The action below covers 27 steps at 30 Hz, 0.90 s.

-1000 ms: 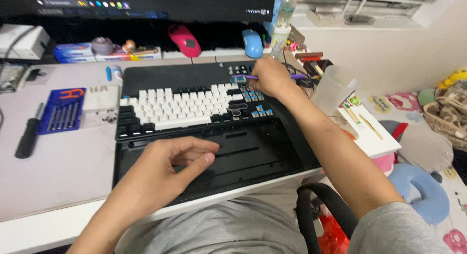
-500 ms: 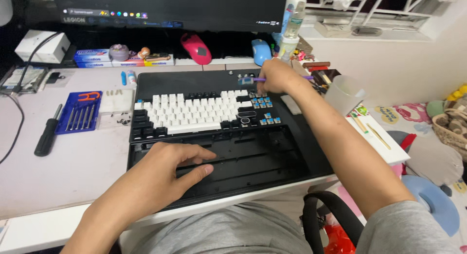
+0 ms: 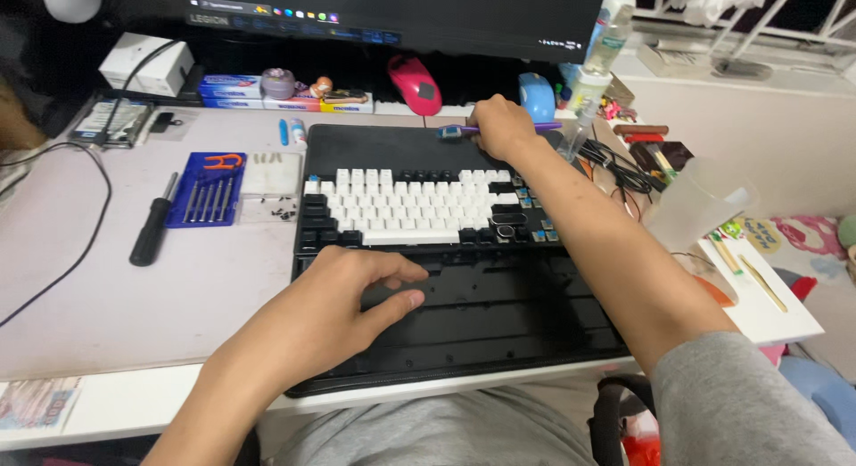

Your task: The person uses a small brush to clean individual keyboard switches one by one. They pick up each switch, brush it thoroughly, and place it back on the desk next to the keyboard.

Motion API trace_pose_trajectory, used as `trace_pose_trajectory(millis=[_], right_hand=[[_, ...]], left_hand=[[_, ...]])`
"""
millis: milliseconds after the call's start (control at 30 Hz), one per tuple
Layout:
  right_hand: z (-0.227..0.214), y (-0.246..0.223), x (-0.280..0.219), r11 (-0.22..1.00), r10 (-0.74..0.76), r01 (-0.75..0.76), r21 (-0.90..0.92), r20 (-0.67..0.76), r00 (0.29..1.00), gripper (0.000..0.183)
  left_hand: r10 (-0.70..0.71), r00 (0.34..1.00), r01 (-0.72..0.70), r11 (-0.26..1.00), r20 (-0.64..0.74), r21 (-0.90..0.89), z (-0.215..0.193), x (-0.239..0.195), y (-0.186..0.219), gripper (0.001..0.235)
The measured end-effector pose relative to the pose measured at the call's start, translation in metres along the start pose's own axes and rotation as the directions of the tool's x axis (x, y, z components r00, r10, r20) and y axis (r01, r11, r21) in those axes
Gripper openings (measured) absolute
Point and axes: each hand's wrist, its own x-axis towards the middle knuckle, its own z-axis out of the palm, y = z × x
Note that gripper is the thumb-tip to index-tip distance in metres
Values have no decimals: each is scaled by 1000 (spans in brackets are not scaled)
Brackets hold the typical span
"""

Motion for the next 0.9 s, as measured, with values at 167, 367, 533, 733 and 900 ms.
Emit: trace_pose_trajectory(millis=[167, 367, 533, 733, 900], right_hand=[[-53, -36, -41, 975, -64, 73, 212, -49, 997, 10], [-152, -98, -169, 494, -92, -80, 866, 144, 985, 51], [-145, -96, -235, 25, -304, -238, 971, 234, 924, 58], [-142, -100, -270, -200, -370, -423, 884, 331, 868, 53], [-171, -117, -288, 90, -72, -355, 931, 362, 930, 48]], left_hand=[[2, 989, -14, 997, -150, -80, 6, 7, -6, 29], [242, 782, -368, 923, -574, -112, 26, 14, -3, 48], [504, 611, -593, 802, -610, 69, 40, 9, 23, 41], [521, 617, -640, 768, -590, 10, 54, 2, 34, 25], [363, 720, -493, 867, -592, -68, 55, 3, 30, 15]])
